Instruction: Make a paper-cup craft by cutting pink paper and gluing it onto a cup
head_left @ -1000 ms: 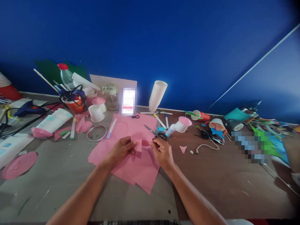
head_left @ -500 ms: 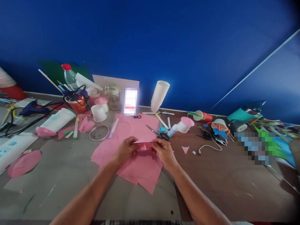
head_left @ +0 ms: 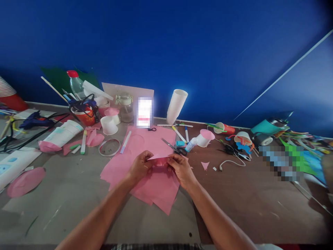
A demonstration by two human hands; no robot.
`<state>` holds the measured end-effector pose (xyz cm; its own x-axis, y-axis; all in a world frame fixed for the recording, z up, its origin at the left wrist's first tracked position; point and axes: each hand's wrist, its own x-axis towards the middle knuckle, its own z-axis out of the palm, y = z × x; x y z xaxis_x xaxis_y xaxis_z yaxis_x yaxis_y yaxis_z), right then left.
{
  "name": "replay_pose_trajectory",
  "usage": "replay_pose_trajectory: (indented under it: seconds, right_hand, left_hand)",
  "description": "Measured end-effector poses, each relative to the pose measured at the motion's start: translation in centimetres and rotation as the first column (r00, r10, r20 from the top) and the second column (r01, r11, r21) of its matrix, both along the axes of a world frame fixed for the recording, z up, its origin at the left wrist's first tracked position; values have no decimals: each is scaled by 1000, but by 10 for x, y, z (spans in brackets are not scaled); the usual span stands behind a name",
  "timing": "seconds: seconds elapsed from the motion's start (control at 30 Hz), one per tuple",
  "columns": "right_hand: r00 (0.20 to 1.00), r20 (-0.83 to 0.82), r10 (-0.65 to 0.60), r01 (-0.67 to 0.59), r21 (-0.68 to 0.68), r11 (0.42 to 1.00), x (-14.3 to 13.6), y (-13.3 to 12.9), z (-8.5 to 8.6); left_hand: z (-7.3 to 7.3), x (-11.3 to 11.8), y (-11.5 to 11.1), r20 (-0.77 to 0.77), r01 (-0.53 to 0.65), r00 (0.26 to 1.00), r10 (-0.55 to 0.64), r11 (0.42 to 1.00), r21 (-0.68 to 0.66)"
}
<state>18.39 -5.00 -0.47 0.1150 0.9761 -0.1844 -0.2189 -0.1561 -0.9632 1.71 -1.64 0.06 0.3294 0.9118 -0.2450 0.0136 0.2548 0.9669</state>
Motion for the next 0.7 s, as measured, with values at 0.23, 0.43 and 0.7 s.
replay_pose_trajectory:
  seconds: [0.23, 0.43, 0.7]
  right_hand:
    - [999, 34, 39, -39, -11, 999, 1, -2, 3]
    - [926, 361, 110, -139, 57, 989, -5, -10, 12]
    - [821, 570, 27, -106, 106, 989, -13, -11, 11]
  left_hand:
    - [-3, 1, 1, -24, 16, 1000, -15, 999, 43]
    - [1, 2, 0, 27, -3, 1000, 2, 1000, 30]
    - [0, 6, -3, 13, 17, 1000, -18, 997, 75]
